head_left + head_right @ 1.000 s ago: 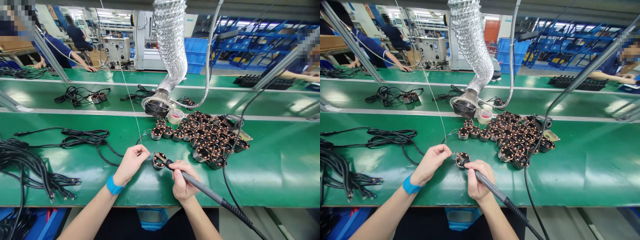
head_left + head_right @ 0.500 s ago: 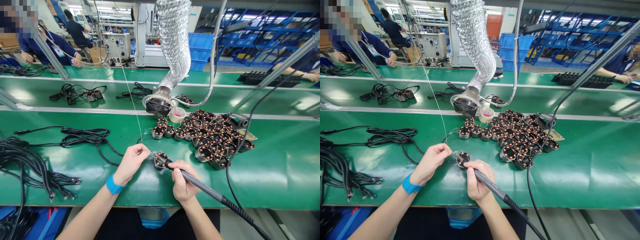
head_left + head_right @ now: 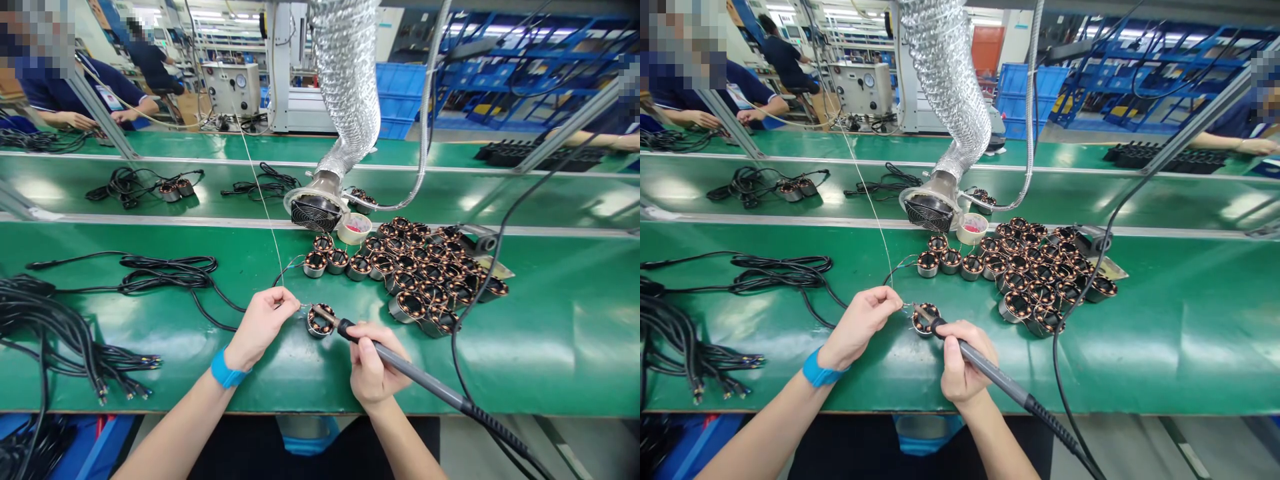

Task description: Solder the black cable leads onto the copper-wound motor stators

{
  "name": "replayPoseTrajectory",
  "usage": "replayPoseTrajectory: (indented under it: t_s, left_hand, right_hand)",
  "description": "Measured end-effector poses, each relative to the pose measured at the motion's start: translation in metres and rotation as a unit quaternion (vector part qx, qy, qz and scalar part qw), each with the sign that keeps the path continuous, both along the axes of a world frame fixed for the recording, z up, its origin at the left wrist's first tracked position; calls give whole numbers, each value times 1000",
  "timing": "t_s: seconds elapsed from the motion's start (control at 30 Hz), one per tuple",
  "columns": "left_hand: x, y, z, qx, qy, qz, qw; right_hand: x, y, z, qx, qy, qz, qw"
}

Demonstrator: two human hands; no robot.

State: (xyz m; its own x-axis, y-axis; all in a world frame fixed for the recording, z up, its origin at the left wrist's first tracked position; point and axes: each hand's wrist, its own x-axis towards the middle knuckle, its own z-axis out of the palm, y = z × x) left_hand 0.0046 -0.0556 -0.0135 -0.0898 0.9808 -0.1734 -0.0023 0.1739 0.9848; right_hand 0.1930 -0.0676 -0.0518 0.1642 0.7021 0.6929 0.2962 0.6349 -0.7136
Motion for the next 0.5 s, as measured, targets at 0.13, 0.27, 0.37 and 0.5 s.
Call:
replayPoseTrajectory:
  t_s: [0.13,0.27,0.37,0.5]
  left_hand:
    - [0,0,0,0,-6,-1,1000]
    - [0,0,-1,2,-9,-2,1000]
    - [0,0,-2,2,-9,-3,1000]
    - [0,0,-1,2,-7,-3,1000]
  right_hand:
    - [0,-1,0,10,10,8,1000]
    - [0,-2,0,0,-9,-1,1000]
    - [0,-2,1,-6,-16,-8,1000]
    - [-2,-1,3,-1,-14,2,1000]
